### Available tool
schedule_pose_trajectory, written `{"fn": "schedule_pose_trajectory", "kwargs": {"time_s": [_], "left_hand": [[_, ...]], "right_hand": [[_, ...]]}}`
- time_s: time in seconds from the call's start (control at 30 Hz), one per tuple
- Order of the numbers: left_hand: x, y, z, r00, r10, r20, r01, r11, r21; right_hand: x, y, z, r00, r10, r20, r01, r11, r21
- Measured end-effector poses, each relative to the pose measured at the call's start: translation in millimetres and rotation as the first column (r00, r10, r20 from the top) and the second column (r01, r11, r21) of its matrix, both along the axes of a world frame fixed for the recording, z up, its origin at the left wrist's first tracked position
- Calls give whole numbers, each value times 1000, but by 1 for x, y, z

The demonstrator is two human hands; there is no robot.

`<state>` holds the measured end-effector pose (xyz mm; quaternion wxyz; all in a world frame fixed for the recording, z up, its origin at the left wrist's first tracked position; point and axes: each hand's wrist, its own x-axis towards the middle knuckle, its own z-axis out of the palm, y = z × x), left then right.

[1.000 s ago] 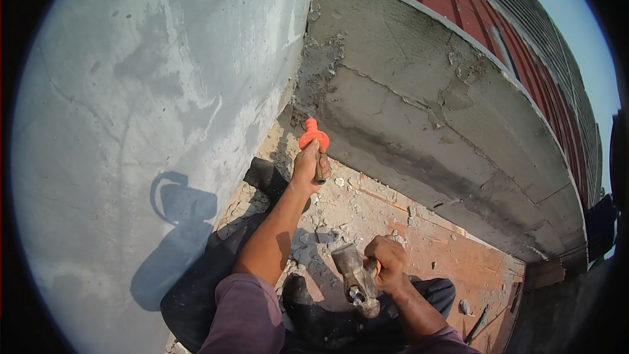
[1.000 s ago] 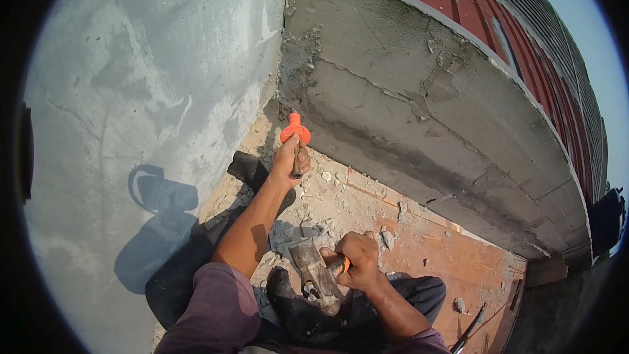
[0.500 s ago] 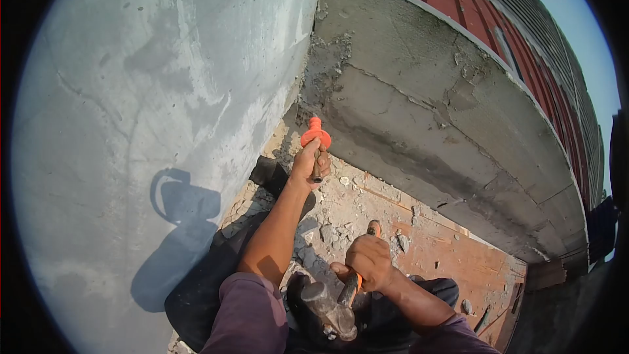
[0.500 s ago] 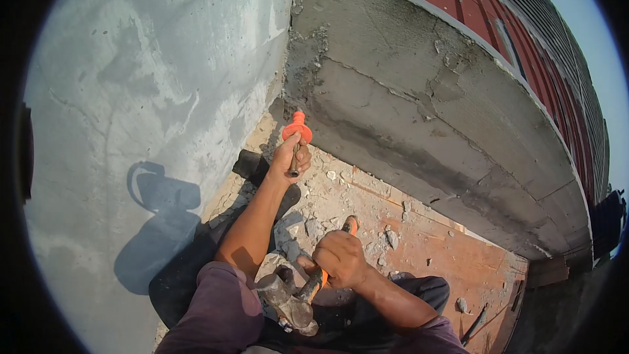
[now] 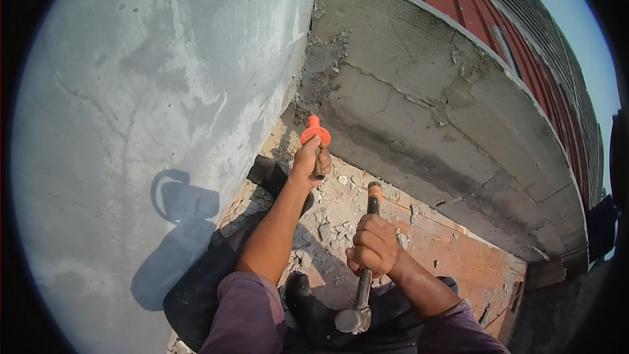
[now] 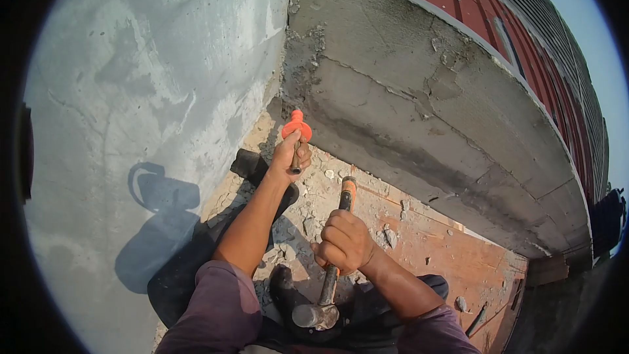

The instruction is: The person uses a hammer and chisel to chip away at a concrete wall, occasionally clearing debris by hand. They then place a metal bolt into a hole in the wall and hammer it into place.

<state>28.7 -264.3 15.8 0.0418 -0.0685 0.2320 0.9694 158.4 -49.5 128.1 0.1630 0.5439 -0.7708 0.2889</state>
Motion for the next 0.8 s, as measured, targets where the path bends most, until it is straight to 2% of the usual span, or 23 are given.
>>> {"fn": "schedule_pose_trajectory", "kwargs": {"time_s": [0.03,0.07,0.13,0.17,0.27,0.3,0.5,0.7,0.8], "left_hand": [[-2,3,5,1000,3,1,-3,1000,9],[-3,4,1,1000,-16,-8,17,1000,8],[-4,-3,-16,999,-46,-25,46,999,-8],[-2,4,-13,1000,3,-19,-5,996,-89],[-1,28,-5,996,64,59,-53,983,-175],[4,27,-7,1000,8,9,-6,988,-157],[14,28,-1,998,55,28,-51,991,-122],[11,15,10,998,59,-28,-61,995,-79],[10,6,13,998,25,-57,-26,999,-26]], "right_hand": [[-30,1,-27,971,-221,95,199,959,200],[-47,4,-39,885,-444,138,358,841,405],[-34,12,-46,831,-512,217,403,823,400],[-29,14,-50,803,-537,258,414,815,406],[11,21,-56,769,-518,374,383,842,378],[17,26,-59,771,-521,365,392,841,373],[43,47,-69,787,-518,334,365,829,423],[43,42,-62,883,-399,246,346,909,231],[44,29,-36,955,-234,183,218,970,104]]}}
